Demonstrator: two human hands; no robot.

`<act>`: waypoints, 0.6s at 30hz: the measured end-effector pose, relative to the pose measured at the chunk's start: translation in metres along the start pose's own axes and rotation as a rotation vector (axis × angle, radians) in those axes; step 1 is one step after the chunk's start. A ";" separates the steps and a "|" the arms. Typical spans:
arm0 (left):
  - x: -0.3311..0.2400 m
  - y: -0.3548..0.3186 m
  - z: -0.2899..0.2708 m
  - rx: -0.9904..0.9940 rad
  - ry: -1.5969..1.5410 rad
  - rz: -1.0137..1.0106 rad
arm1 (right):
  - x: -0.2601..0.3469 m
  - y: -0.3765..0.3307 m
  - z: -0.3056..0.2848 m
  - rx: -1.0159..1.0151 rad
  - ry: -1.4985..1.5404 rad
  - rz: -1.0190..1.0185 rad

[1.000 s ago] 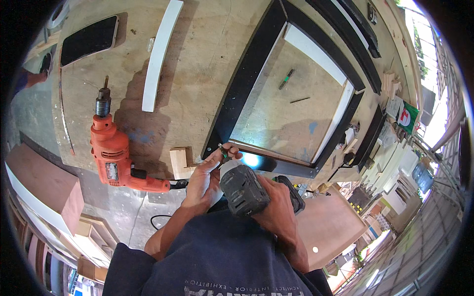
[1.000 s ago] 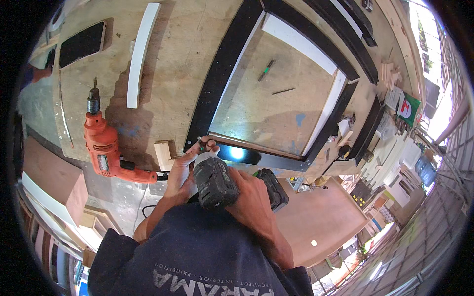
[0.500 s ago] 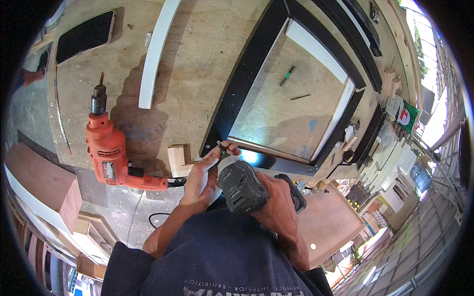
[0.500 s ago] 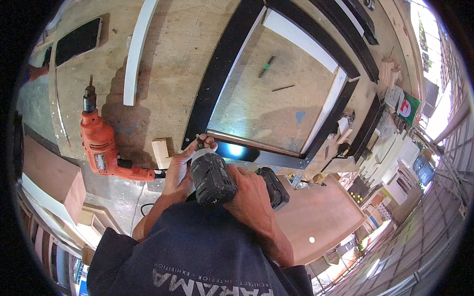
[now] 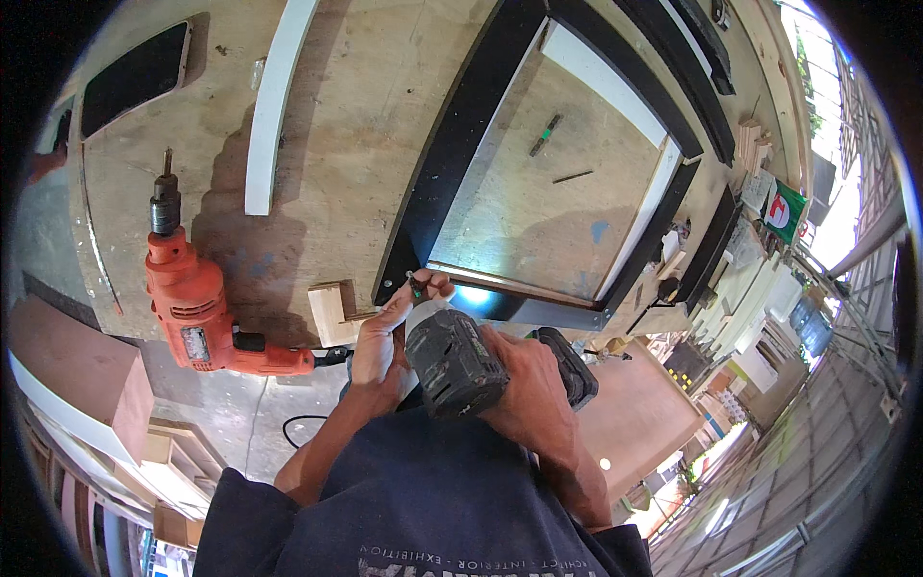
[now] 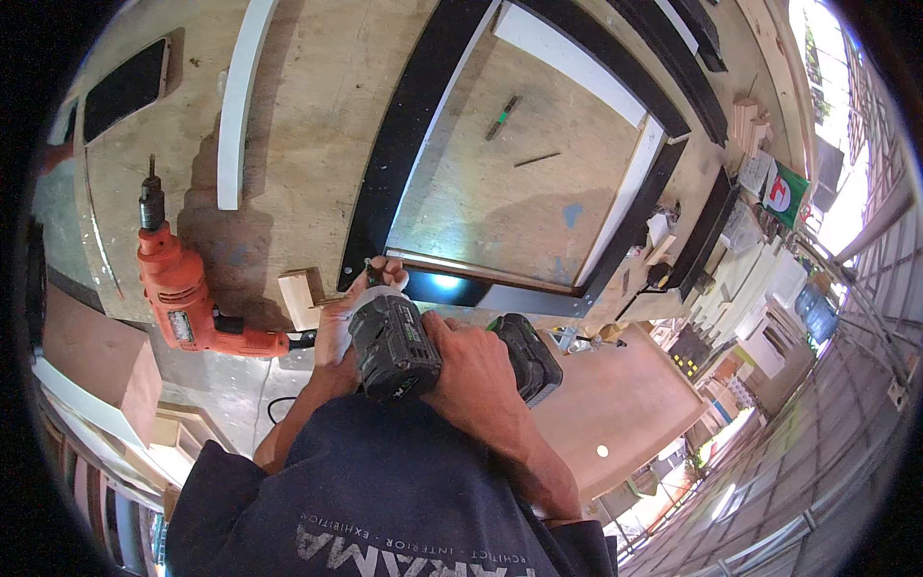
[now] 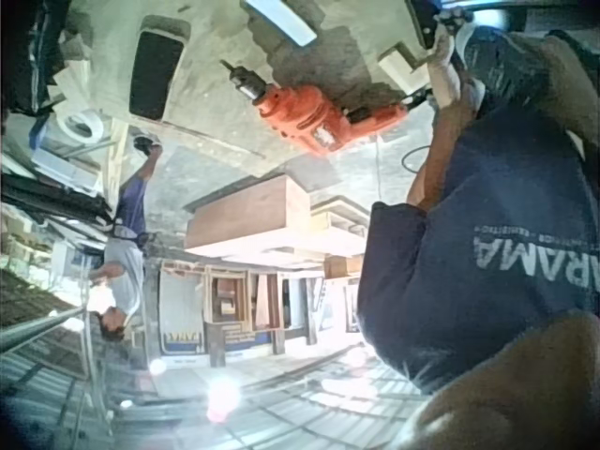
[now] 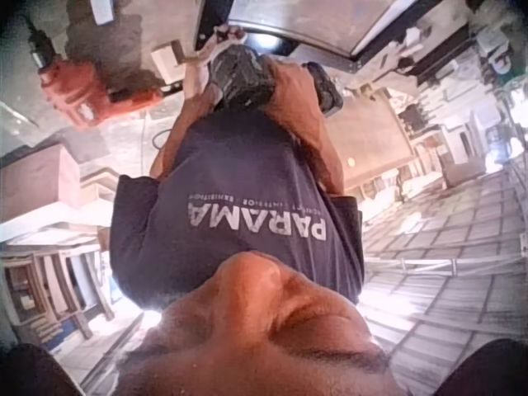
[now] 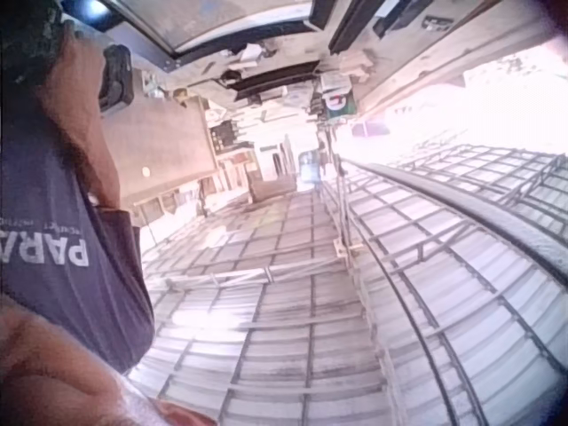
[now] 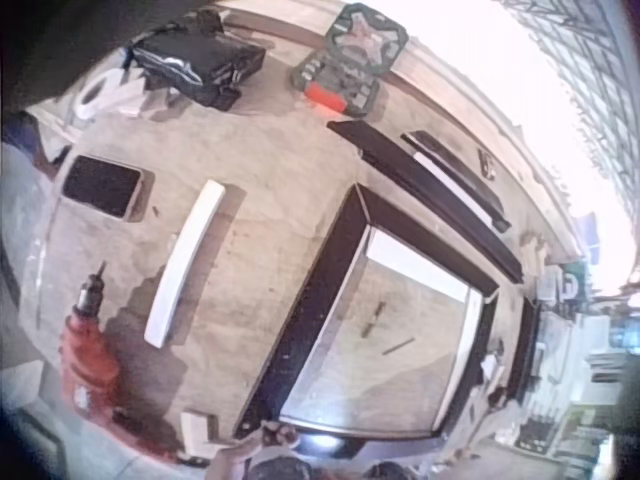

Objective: The person uses a drill to create pilot holes and an impact driver to drive screws into the corners of a black wooden frame while it sits on a workbench.

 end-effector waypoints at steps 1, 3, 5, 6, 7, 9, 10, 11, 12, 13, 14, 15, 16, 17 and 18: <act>0.001 0.000 -0.001 0.020 0.000 -0.002 | 0.000 0.000 -0.001 0.006 0.003 0.000; -0.001 0.004 -0.009 0.034 -0.011 -0.016 | 0.001 0.004 0.000 0.032 0.000 0.015; -0.001 0.007 -0.015 0.037 -0.016 -0.025 | 0.001 0.005 0.000 0.055 -0.005 0.024; -0.001 0.005 -0.014 0.032 -0.011 -0.017 | 0.002 0.005 0.000 0.054 -0.016 0.025; -0.001 0.003 -0.012 0.028 -0.007 -0.009 | 0.003 0.005 0.000 0.053 -0.028 0.027; 0.000 0.001 -0.006 0.032 -0.004 -0.015 | 0.002 0.004 0.002 0.039 -0.025 0.031; 0.000 -0.001 0.000 0.039 -0.005 -0.025 | 0.001 0.004 0.003 0.028 -0.010 0.031; -0.001 -0.002 0.004 0.047 -0.006 -0.030 | 0.001 0.004 0.003 0.019 0.005 0.027; -0.001 -0.001 0.003 0.032 -0.014 -0.032 | 0.002 0.005 0.002 0.034 -0.005 0.022; 0.000 0.000 0.000 0.018 -0.022 -0.035 | 0.002 0.005 0.001 0.050 -0.016 0.017; 0.000 0.001 -0.003 0.005 -0.030 -0.037 | 0.003 0.006 0.001 0.065 -0.026 0.013; -0.001 0.001 -0.004 0.015 -0.013 -0.033 | 0.004 0.006 0.001 0.066 -0.033 0.013; -0.002 0.001 -0.005 0.025 0.004 -0.028 | 0.004 0.007 0.002 0.067 -0.040 0.012; -0.002 0.002 -0.005 0.035 0.020 -0.027 | 0.004 0.008 0.002 0.069 -0.047 0.015; -0.002 0.001 -0.004 0.015 0.014 -0.036 | 0.004 0.008 0.002 0.070 -0.057 0.014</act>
Point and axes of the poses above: each hand's wrist, its own y-axis towards the middle knuckle, its own z-axis out of the palm, x = y × z, the point moved 3 cm from there along y, towards the middle knuckle, and after that the axes turned 15 degrees about -y, right-handed, at the moved point
